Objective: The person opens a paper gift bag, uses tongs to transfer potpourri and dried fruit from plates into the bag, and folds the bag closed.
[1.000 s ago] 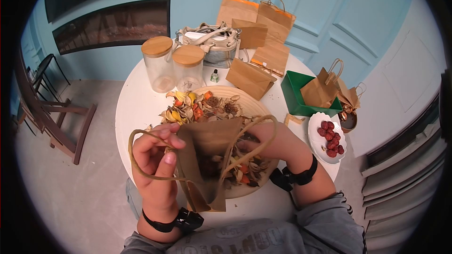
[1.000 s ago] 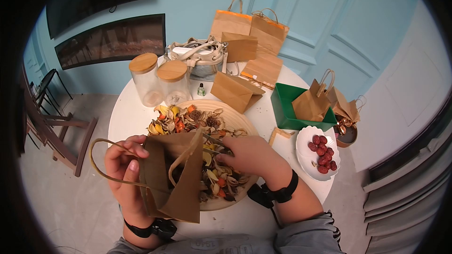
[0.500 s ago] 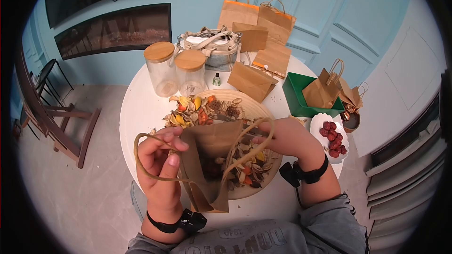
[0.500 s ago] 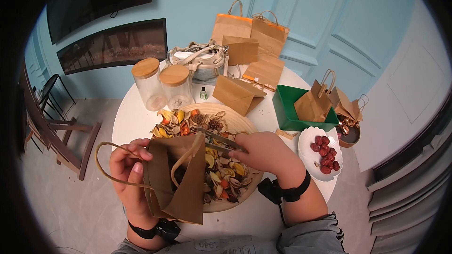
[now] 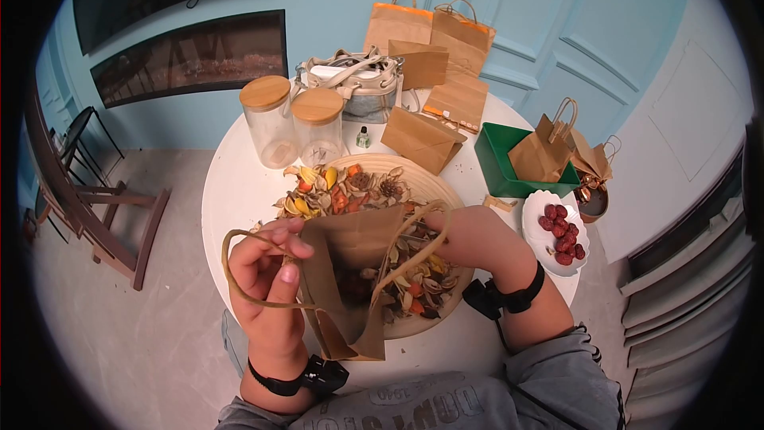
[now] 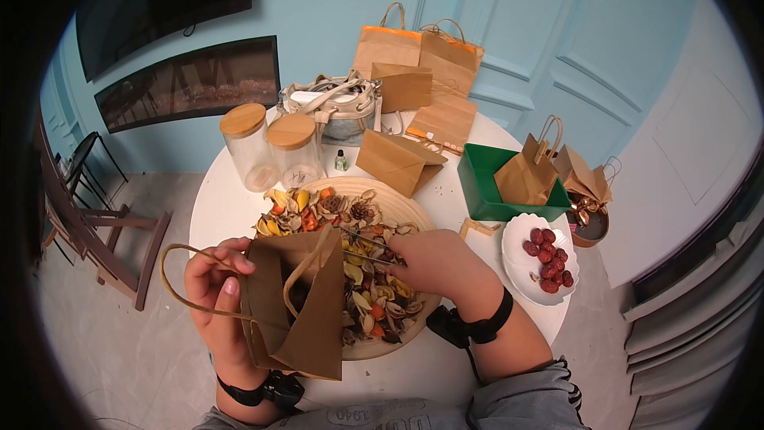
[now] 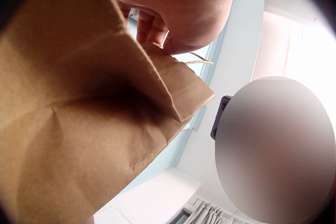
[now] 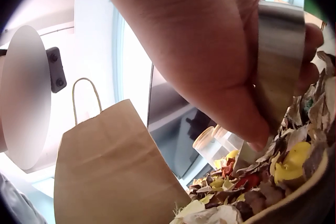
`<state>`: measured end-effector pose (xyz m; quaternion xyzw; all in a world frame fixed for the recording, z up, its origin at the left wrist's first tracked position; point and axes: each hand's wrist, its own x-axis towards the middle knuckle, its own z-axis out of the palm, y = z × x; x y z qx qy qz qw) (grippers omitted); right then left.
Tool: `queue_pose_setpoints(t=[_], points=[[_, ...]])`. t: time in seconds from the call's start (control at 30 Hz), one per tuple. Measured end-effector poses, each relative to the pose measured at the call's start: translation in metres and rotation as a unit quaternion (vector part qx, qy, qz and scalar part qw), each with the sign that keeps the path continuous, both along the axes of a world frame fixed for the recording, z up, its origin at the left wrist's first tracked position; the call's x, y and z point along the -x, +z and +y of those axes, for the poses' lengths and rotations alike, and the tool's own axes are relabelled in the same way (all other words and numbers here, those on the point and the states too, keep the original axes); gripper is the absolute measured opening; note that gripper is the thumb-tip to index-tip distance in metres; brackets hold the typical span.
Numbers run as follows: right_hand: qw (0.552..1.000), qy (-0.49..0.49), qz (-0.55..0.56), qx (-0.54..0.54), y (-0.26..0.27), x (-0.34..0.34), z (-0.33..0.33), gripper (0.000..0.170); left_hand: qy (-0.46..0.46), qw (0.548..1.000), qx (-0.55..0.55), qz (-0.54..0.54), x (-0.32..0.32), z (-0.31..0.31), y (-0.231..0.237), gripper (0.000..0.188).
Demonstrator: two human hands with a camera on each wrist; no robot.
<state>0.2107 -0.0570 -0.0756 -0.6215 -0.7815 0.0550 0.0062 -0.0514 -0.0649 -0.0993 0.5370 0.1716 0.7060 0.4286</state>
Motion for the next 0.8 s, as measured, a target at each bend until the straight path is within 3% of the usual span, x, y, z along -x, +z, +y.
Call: queue_pose_setpoints(t=[0.57, 0.8], points=[[1.000, 0.011, -0.008, -0.016, 0.013, -0.008, -0.002, 0.024, 0.002, 1.000, 0.003, 0.001, 0.000, -0.001, 0.001, 0.029], [0.987, 0.023, 0.061, -0.146, 0.033, -0.013, -0.013, 0.027, 0.004, 1.000, 0.001, -0.001, -0.001, 0.000, 0.000, 0.029]])
